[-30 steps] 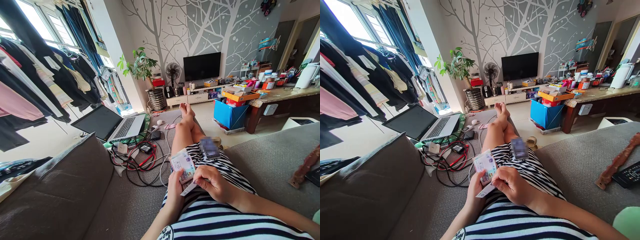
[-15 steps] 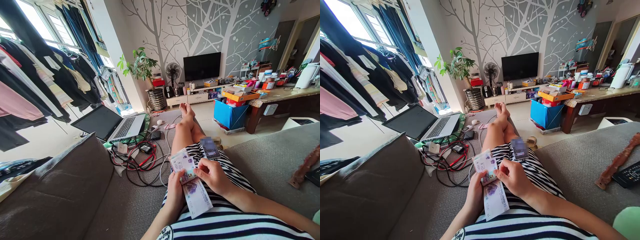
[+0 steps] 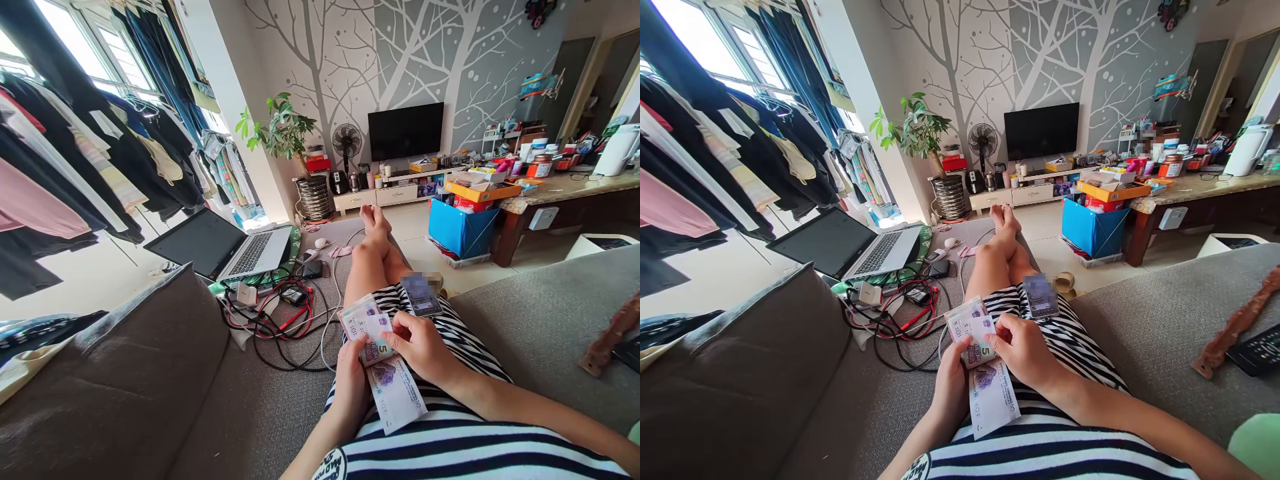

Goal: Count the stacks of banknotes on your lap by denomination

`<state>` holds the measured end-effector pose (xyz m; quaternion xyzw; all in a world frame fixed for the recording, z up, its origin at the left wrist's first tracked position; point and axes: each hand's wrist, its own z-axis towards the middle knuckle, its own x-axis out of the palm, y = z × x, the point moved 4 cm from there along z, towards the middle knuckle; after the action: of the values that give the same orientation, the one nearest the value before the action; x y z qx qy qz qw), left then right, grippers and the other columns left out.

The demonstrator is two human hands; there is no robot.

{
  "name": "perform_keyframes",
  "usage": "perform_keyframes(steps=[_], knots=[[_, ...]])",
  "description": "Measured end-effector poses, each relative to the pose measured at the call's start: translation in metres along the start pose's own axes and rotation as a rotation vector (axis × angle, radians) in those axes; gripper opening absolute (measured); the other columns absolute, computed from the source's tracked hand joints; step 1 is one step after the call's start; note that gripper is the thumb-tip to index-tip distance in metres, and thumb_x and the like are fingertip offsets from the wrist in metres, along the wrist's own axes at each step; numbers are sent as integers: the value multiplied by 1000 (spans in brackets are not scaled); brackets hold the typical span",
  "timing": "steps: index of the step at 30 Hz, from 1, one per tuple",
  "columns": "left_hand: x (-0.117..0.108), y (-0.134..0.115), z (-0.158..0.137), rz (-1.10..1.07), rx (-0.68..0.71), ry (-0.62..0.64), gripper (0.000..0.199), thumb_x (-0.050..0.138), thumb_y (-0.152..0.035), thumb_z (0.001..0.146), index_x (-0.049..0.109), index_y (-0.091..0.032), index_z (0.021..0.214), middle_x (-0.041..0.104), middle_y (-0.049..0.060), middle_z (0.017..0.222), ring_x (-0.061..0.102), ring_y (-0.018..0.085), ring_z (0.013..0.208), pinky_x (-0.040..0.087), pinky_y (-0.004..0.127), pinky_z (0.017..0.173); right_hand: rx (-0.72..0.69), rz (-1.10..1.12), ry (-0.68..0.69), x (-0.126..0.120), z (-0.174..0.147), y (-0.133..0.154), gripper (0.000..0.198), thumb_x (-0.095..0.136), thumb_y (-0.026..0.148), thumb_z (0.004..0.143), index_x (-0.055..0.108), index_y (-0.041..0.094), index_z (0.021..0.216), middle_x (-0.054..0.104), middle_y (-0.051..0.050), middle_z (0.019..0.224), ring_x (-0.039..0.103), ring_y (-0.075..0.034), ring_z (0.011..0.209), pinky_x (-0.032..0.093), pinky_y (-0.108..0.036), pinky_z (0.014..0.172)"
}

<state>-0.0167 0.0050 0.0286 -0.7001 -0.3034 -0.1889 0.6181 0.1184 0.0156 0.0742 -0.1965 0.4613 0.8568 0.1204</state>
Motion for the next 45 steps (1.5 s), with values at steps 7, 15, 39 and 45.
perform_keyframes(steps=[7,15,39,45], knots=[[6,0,-1,-69,-60,5,25,67,-30,68,70,-14,86,75,7,87,70,25,87,54,33,76,-43,19,19,-6,-8,-2,23,60,31,89,52,20,71,56,3,63,51,-13,58,38,-24,58],[3,-1,0,-6,0,14,16,68,-29,65,68,-15,70,69,1,65,65,18,62,53,30,67,-139,-19,70,-8,-14,3,27,57,33,92,50,20,70,55,2,65,49,-14,60,38,-26,59],[7,-4,-7,-17,-48,7,23,68,-32,66,69,-13,80,72,5,71,69,24,76,52,31,70,-254,92,167,-8,-18,8,28,41,33,102,55,20,82,58,-2,75,53,-16,71,40,-27,68],[6,-4,-6,4,-39,8,21,69,-31,66,68,-14,77,72,5,71,69,24,77,52,31,71,-268,88,171,-7,-19,8,30,39,36,102,56,20,82,58,-3,76,53,-16,71,41,-28,68]])
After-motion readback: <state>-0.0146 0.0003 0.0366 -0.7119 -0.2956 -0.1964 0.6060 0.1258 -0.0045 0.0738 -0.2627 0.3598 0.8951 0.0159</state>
